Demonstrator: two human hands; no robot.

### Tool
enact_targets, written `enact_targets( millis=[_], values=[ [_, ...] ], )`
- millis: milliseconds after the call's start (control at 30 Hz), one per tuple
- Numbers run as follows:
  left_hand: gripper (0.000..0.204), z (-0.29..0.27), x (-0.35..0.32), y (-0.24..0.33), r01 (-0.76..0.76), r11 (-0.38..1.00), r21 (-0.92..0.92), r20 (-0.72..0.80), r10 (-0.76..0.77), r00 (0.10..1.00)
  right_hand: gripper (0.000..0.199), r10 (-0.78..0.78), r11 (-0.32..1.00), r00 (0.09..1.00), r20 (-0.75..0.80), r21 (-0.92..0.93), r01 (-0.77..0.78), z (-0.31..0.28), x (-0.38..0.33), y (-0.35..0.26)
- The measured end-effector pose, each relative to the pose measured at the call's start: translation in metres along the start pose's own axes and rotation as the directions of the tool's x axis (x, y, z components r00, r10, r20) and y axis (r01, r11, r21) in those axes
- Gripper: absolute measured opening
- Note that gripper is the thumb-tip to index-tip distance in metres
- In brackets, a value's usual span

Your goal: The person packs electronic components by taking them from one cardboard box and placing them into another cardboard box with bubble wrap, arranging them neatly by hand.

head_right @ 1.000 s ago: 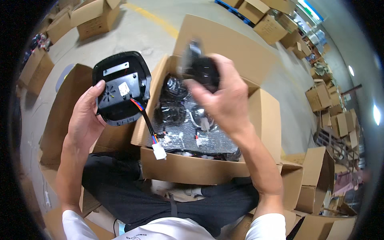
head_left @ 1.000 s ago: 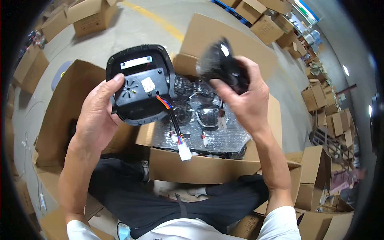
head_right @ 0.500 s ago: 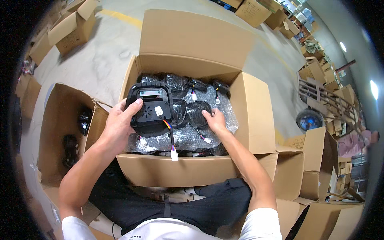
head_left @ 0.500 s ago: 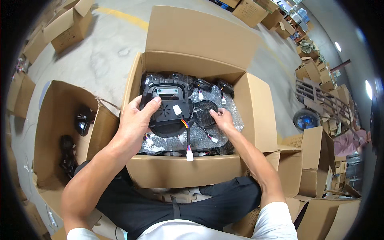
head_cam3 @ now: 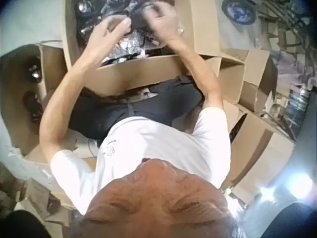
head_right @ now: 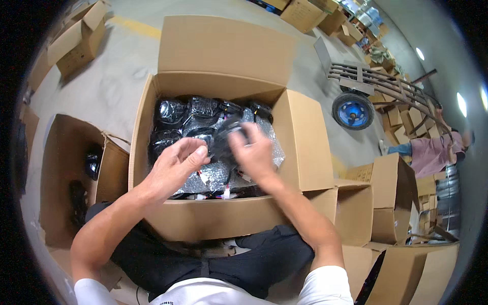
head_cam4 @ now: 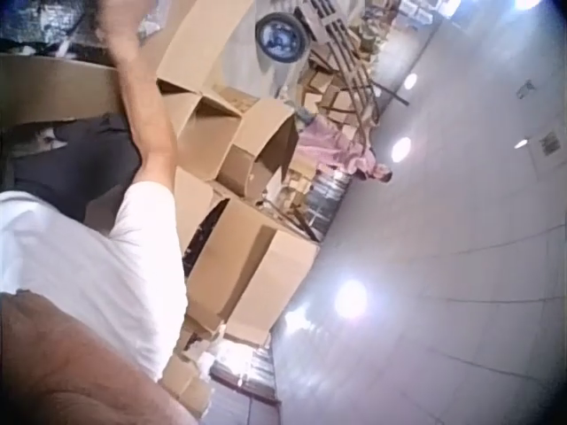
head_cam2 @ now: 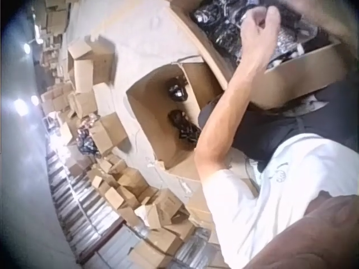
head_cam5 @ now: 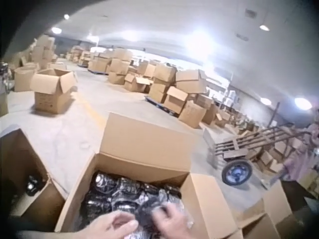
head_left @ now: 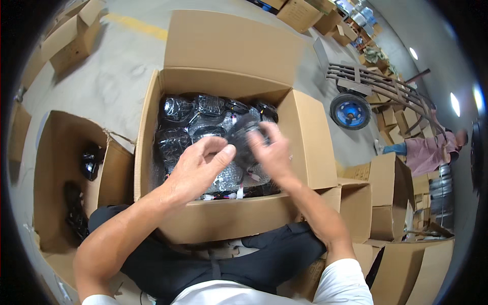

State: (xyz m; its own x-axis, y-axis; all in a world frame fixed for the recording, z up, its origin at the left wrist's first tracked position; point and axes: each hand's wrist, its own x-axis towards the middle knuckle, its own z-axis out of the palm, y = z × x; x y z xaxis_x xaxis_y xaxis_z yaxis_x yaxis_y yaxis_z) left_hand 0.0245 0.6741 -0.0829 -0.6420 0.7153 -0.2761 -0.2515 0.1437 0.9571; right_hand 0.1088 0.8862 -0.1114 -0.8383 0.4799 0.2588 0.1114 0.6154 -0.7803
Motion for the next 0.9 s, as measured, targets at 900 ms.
enact_targets(
  millis=[900],
  values=[
    [0.052, -0.461, -0.317, -0.409, 0.813, 0.493, -0.310, -0.900, -0.427, -0.085, 0.043, 0.418, 0.873, 0.717, 0.558, -0.465, -0.147, 0.001, -0.028, 0.089]
  ],
)
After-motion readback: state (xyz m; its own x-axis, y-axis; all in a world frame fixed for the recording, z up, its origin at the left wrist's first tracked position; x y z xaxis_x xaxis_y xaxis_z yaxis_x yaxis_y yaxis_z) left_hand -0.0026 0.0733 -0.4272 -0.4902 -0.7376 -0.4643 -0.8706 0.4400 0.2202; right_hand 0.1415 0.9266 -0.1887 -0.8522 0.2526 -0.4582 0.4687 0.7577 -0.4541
